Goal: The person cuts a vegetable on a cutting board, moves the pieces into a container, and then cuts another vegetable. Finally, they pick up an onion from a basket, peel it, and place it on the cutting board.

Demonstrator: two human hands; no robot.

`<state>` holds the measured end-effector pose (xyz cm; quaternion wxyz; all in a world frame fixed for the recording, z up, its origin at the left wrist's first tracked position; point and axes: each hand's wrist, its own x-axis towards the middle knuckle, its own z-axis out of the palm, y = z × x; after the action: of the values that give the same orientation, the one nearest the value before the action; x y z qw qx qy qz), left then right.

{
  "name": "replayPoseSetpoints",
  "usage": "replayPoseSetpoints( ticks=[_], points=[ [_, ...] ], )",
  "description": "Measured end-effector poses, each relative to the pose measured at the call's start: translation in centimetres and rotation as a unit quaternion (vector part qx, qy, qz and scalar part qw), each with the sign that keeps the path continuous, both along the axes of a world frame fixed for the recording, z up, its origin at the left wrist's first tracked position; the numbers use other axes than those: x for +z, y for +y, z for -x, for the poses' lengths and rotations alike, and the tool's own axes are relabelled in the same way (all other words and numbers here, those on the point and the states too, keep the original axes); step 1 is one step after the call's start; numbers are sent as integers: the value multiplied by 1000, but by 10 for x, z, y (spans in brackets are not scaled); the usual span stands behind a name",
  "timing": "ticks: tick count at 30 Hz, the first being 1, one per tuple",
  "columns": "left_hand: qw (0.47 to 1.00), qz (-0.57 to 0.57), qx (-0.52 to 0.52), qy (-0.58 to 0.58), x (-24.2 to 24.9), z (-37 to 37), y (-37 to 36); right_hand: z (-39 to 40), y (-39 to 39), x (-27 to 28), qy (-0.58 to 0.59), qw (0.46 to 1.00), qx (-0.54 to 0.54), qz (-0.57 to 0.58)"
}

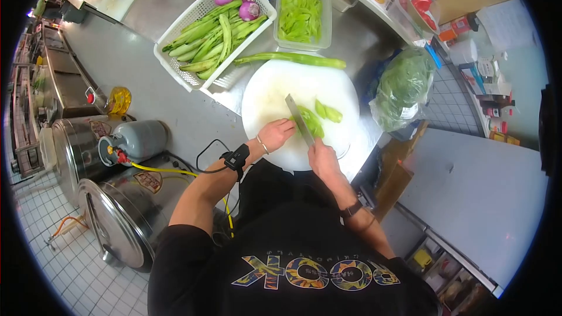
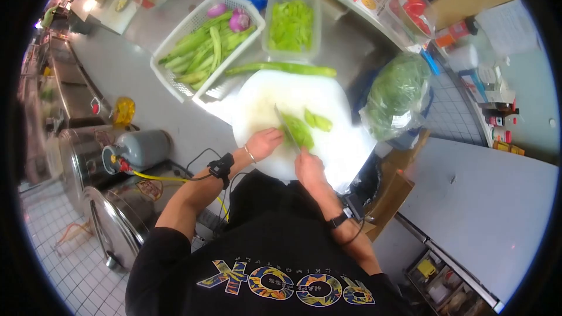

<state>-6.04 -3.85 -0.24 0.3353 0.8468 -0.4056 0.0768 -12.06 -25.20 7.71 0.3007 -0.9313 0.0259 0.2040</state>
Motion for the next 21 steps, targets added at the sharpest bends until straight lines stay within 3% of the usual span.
replayPoseSetpoints(
  ticks=[5,7,9,21],
  points=[
    [1000,-2,6,15,-2,7,-3,11,3,-13,7,1000,-1,17],
    [1000,11,20,2,-2,0,1,3,3,11,-9,1000,6,-7],
    [999,-34,9,26,-3,5,-1,11,4,-8,1,1000,5,-9],
    [999,4,42,1,-2,6,0,3,5,-3,5,1000,16,-5]
  ],
)
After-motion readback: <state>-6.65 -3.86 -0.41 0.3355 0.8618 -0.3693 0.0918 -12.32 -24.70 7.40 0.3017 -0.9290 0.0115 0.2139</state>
